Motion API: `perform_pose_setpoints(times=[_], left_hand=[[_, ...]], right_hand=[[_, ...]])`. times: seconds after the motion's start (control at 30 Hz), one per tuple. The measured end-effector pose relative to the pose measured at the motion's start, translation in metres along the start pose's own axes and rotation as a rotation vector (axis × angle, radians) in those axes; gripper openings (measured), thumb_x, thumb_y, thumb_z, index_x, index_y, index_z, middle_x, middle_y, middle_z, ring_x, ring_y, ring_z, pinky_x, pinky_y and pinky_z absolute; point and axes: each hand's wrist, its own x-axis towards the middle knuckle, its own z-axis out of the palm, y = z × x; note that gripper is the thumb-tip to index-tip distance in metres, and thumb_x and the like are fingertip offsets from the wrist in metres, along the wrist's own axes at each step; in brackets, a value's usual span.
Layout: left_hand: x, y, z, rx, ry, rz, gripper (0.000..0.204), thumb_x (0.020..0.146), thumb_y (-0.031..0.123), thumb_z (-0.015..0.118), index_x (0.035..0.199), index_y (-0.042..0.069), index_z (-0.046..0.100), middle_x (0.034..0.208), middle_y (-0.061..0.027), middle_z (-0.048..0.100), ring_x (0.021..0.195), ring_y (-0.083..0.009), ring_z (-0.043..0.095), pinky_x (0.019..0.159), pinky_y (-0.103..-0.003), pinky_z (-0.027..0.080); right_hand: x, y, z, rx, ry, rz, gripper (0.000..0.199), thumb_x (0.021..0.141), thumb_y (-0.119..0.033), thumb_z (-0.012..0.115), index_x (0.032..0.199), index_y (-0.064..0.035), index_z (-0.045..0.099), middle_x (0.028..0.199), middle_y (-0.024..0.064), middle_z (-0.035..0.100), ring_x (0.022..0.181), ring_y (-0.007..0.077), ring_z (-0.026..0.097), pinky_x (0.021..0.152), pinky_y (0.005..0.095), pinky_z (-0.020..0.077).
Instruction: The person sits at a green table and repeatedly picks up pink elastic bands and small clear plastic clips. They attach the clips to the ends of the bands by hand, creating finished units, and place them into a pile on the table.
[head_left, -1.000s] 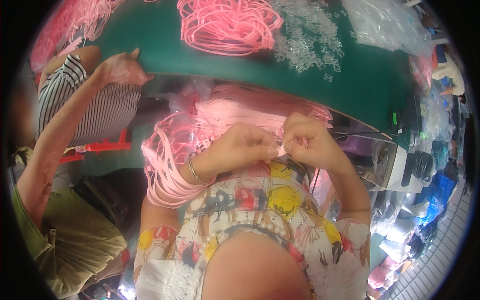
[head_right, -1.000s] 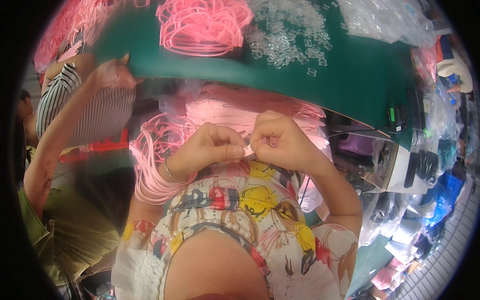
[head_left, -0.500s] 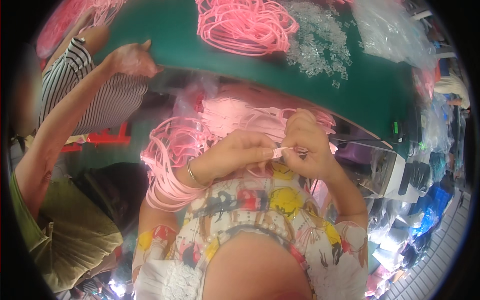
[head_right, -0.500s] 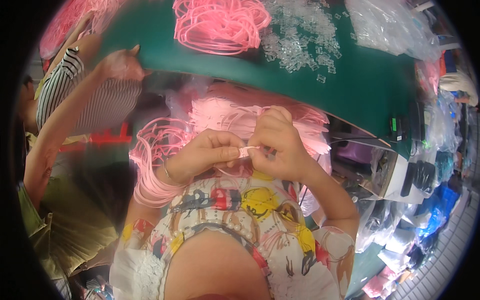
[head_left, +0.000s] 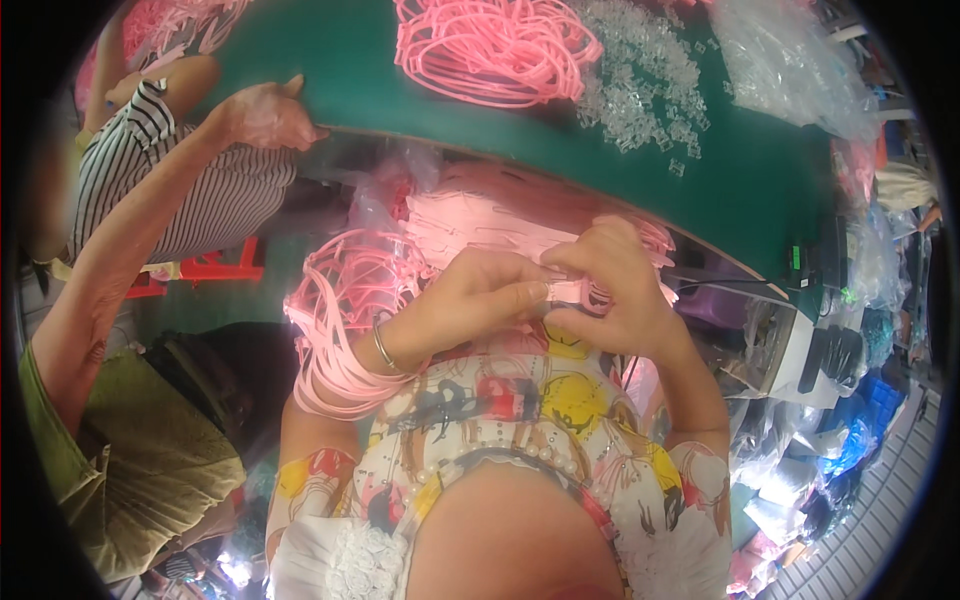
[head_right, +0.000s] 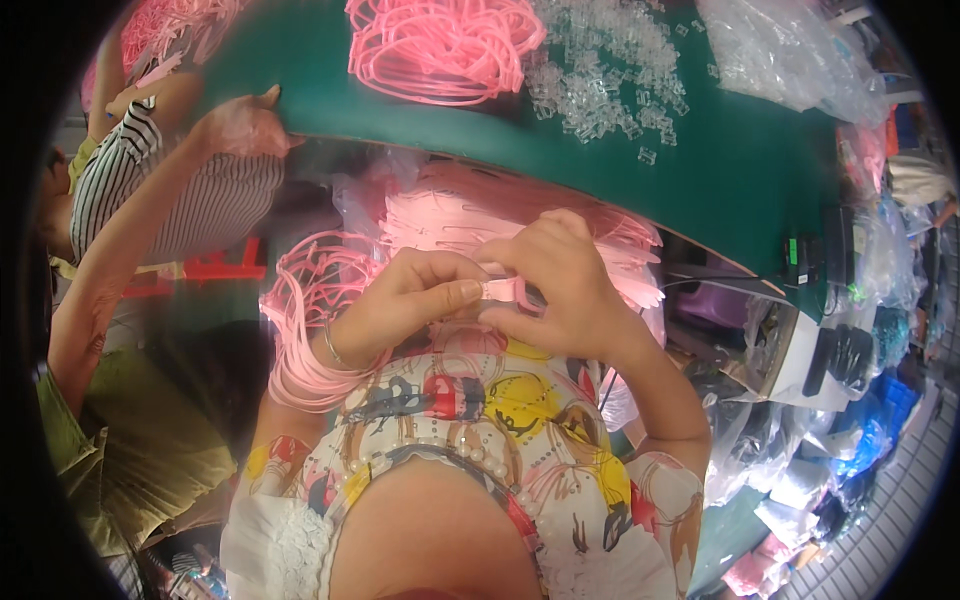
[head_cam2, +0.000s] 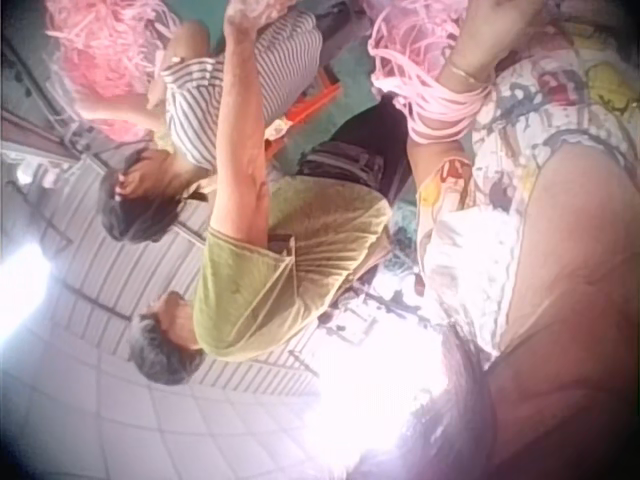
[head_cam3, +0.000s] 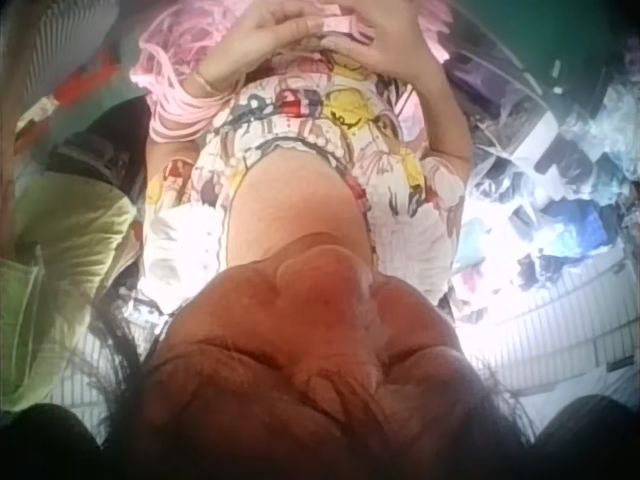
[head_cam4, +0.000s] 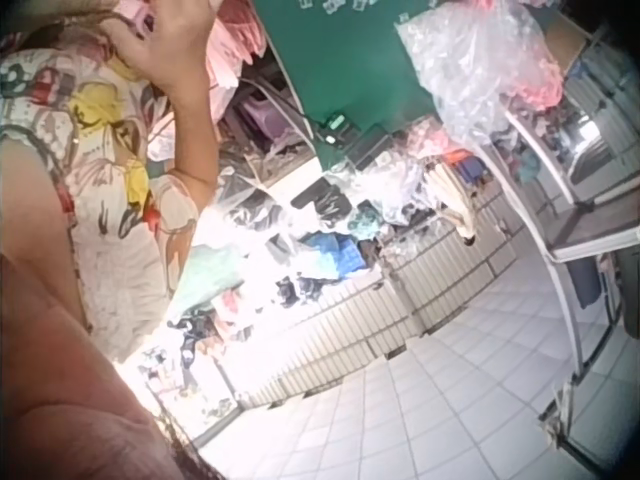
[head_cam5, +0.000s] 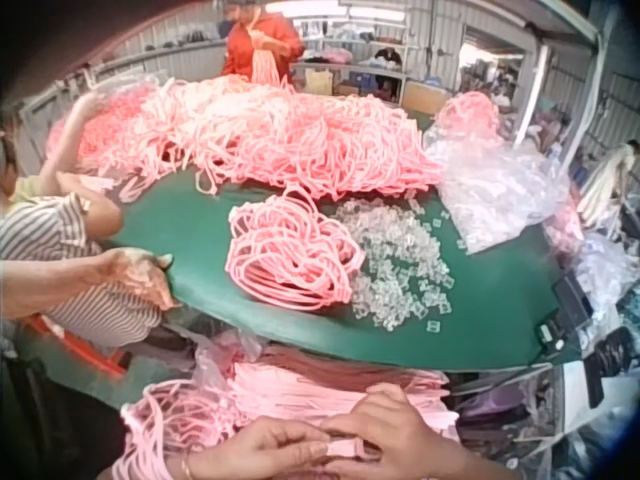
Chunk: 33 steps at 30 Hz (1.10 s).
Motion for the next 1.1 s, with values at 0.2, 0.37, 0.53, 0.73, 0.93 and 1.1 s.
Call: perform_pose_setpoints(times=[0.2,0.37,0.53,0.73,0.93,1.1], left_hand=[[-0.001,0.006,-0.007,0.021,-0.071,-0.009,0.022,0.093,0.017,0.056,0.098,-0.003,0.065,0.081,-0.0020,0.062,0.075,-0.0065,0.056,0.063,-0.022,0.047],[0.000,0.002,0.004,0.108,0.038,0.190,0.017,0.092,0.011,0.058,0.098,-0.003,0.065,0.074,-0.0005,0.060,0.065,-0.0073,0.055,0.057,-0.021,0.042],[0.003,-0.001,0.006,0.784,0.245,0.652,0.015,0.091,0.011,0.058,0.095,-0.002,0.063,0.071,-0.0020,0.057,0.062,-0.0066,0.052,0.054,-0.024,0.041],[-0.002,0.009,0.003,0.233,0.082,0.234,0.015,0.091,0.012,0.057,0.087,-0.001,0.062,0.075,-0.0035,0.059,0.068,-0.0114,0.056,0.061,-0.026,0.045],[-0.001,0.000,-0.013,-0.281,-0.146,-0.089,0.012,0.090,0.013,0.058,0.088,0.001,0.062,0.077,0.0003,0.058,0.064,-0.0053,0.048,0.055,-0.020,0.037],[0.006,-0.021,-0.024,-0.403,-0.295,-0.150,0.012,0.090,0.014,0.059,0.090,0.003,0.062,0.074,0.0028,0.054,0.061,-0.0031,0.042,0.051,-0.016,0.029]], right_hand=[[-0.009,0.016,0.007,0.095,0.020,-0.077,0.031,0.066,-0.014,0.076,0.095,-0.0084,0.067,0.082,0.0053,0.062,0.074,0.0228,0.056,0.075,0.0356,0.0401],[-0.006,0.010,0.010,0.176,0.097,0.044,0.025,0.067,-0.012,0.076,0.090,-0.0088,0.068,0.079,0.0050,0.064,0.069,0.0203,0.057,0.072,0.0338,0.0404],[-0.005,0.002,0.003,0.091,0.070,0.134,0.018,0.070,-0.011,0.074,0.085,-0.0077,0.067,0.075,0.0041,0.064,0.065,0.0198,0.056,0.070,0.0325,0.0400],[-0.005,-0.007,0.011,0.045,0.146,0.108,0.014,0.071,-0.007,0.071,0.085,-0.0071,0.067,0.077,0.0041,0.064,0.067,0.0207,0.056,0.071,0.0336,0.0402],[-0.005,-0.003,0.008,-0.015,0.013,-0.148,0.015,0.070,-0.005,0.071,0.085,-0.0077,0.067,0.077,0.0044,0.063,0.069,0.0219,0.057,0.073,0.0364,0.0403],[-0.001,-0.011,-0.001,0.062,-0.154,-0.104,0.014,0.072,-0.006,0.070,0.087,-0.0071,0.067,0.078,0.0047,0.063,0.070,0.0219,0.057,0.072,0.0360,0.0411]])
